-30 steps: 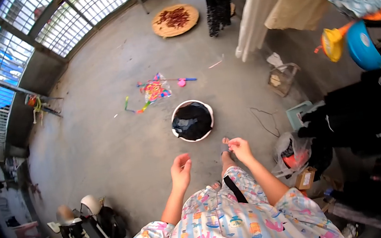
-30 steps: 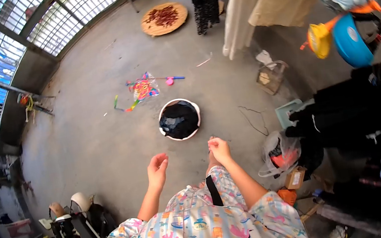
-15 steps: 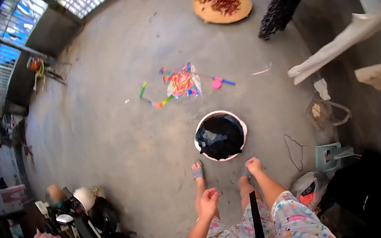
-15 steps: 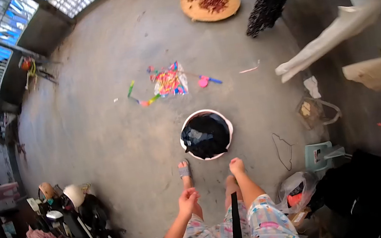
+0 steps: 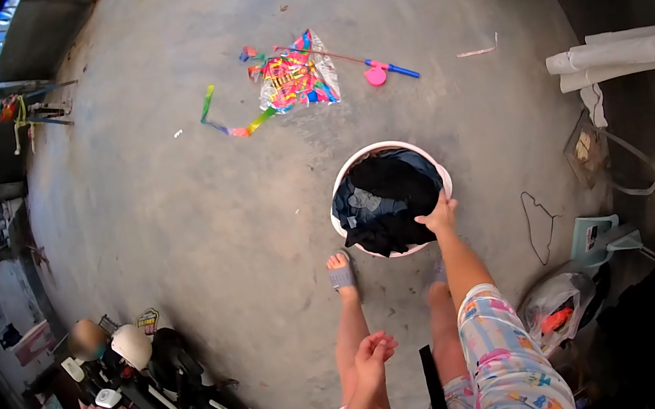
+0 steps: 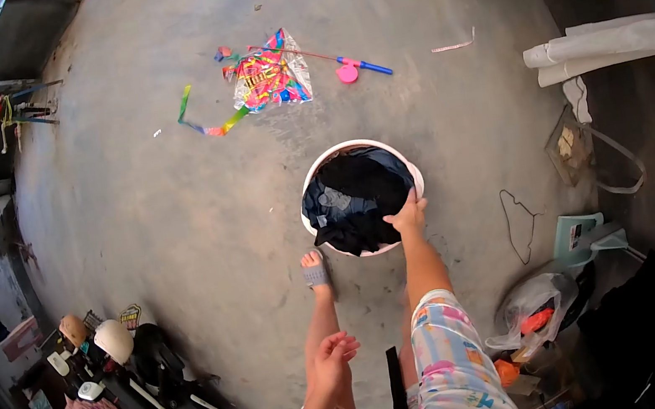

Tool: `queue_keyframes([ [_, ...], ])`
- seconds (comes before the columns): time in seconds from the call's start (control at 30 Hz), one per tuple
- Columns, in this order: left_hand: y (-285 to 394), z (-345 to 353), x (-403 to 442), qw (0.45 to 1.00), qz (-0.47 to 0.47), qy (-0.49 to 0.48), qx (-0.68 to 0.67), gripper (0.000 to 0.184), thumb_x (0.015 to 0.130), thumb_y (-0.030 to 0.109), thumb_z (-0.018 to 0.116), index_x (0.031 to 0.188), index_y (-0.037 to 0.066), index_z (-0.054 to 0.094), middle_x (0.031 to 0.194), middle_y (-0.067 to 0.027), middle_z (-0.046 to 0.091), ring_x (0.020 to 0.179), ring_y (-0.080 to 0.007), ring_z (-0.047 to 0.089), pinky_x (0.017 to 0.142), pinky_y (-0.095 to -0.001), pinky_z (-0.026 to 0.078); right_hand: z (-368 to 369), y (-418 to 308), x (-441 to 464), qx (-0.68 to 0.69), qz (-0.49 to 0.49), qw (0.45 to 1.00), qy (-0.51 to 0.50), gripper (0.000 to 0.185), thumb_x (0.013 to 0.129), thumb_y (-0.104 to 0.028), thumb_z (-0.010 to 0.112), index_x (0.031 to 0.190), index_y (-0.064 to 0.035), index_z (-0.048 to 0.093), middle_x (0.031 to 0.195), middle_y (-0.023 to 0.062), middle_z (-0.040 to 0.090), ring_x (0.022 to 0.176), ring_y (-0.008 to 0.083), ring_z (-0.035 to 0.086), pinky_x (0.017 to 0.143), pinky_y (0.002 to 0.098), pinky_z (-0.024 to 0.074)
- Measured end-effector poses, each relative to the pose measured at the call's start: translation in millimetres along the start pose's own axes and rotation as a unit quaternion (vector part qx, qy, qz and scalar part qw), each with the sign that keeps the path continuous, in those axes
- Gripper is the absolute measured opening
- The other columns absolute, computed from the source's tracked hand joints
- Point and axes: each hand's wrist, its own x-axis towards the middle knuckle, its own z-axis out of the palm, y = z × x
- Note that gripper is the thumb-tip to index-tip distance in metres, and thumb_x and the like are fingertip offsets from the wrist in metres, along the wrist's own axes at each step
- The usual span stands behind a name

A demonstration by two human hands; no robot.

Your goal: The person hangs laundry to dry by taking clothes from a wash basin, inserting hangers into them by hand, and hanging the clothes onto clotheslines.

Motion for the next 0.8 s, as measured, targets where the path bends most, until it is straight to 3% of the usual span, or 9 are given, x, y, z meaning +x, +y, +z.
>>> queue_keyframes([
  [0.03,5.5,2.1,-0.7,1.0,-0.007,0.005,0.002,0.024,0.096,0.01,0.054,0.119,0.003,0.054,0.107,-0.0102,0.064,0.094,-0.0201,0.066,0.078,-0.0281,0.052,-2.1,-0.3,9.5,-0.066,0.014,0.998,-0.019,0.088,0.056,-0.029,0.091,0.132,-0.0127,0.05,0.127,0.0178,0.044,0.127,0.0354,0.041,0.099,0.044,0.0449],
  [0.13,16.8,5.7,4.0,0.999,-0.035,0.01,-0.002,0.025,0.097,0.013,0.054,0.12,0.003,0.053,0.108,-0.0105,0.064,0.097,-0.0208,0.065,0.083,-0.0301,0.051,-25.6,-17.2,0.3,-0.131,-0.064,0.989,0.007,0.068,0.058,-0.031,0.089,0.115,-0.0101,0.061,0.126,0.0178,0.045,0.126,0.0351,0.041,0.098,0.042,0.0448],
  [0.27,36.0,10.1,10.7,0.995,-0.085,-0.016,-0.05,0.041,0.098,0.025,0.054,0.129,0.0,0.044,0.114,-0.0172,0.06,0.103,-0.0286,0.063,0.088,-0.0402,0.051,13.1,8.8,-15.9,0.1,-0.226,0.967,0.07,0.043,0.055,-0.024,0.08,0.088,-0.0032,0.062,0.107,0.0189,0.054,0.103,0.0351,0.054,0.088,0.0403,0.0471],
  [0.33,49.1,18.5,10.0,0.992,-0.117,-0.002,-0.051,0.058,0.096,0.035,0.056,0.141,0.007,0.032,0.127,-0.0215,0.051,0.115,-0.0326,0.055,0.091,-0.0478,0.048,12.2,7.8,-65.5,0.142,-0.192,0.968,0.08,0.039,0.056,-0.023,0.079,0.077,0.0001,0.055,0.089,0.0194,0.056,0.087,0.036,0.057,0.079,0.0416,0.0484],
  [0.47,104.7,52.9,-10.3,0.987,-0.156,0.015,-0.03,0.084,0.092,0.05,0.059,0.154,0.025,0.008,0.15,-0.0225,0.026,0.135,-0.0386,0.035,0.094,-0.0618,0.042,-69.9,-6.0,-197.8,0.129,-0.21,0.961,0.127,0.043,0.057,-0.025,0.079,0.082,0.0008,0.056,0.078,0.02,0.061,0.078,0.0375,0.062,0.069,0.0445,0.0483],
  [0.53,103.9,56.4,-8.9,0.992,-0.091,-0.084,-0.023,0.09,0.089,0.053,0.062,0.154,0.033,0.002,0.156,-0.0166,0.016,0.14,-0.0392,0.025,0.093,-0.0659,0.04,-97.5,14.6,-243.9,0.207,-0.148,0.967,0.032,0.043,0.057,-0.026,0.079,0.082,0.0008,0.056,0.079,0.0192,0.062,0.078,0.0347,0.062,0.069,0.0436,0.0487],
  [0.67,105.9,82.4,-41.5,0.972,-0.044,-0.225,0.057,0.086,0.083,0.04,0.073,0.15,0.027,0.022,0.147,-0.0114,0.031,0.13,-0.035,0.039,0.087,-0.0595,0.047,-161.8,22.8,-300.9,0.238,-0.219,0.946,-0.011,0.044,0.06,-0.025,0.079,0.092,-0.0005,0.06,0.089,0.0173,0.063,0.084,0.0343,0.063,0.074,0.0417,0.0499],
  [0.73,98.7,113.6,-62.4,0.991,-0.03,-0.116,0.056,0.064,0.081,0.009,0.074,0.136,0.018,0.042,0.125,-0.0083,0.051,0.107,-0.0237,0.057,0.081,-0.0372,0.053,-176.9,34.8,-296.1,0.217,-0.27,0.938,-0.002,0.046,0.061,-0.019,0.08,0.099,-0.0015,0.061,0.096,0.0122,0.062,0.084,0.0304,0.064,0.074,0.0377,0.0508],
  [0.8,63.6,118.8,-47.2,0.995,-0.009,-0.097,-0.003,0.056,0.081,0.004,0.07,0.13,0.014,0.046,0.115,-0.0079,0.057,0.098,-0.0216,0.061,0.079,-0.0344,0.054,-196.2,45.0,-288.6,0.172,-0.279,0.944,-0.05,0.043,0.061,-0.022,0.081,0.092,-0.0023,0.058,0.089,0.0112,0.058,0.079,0.032,0.062,0.068,0.0394,0.0489],
])
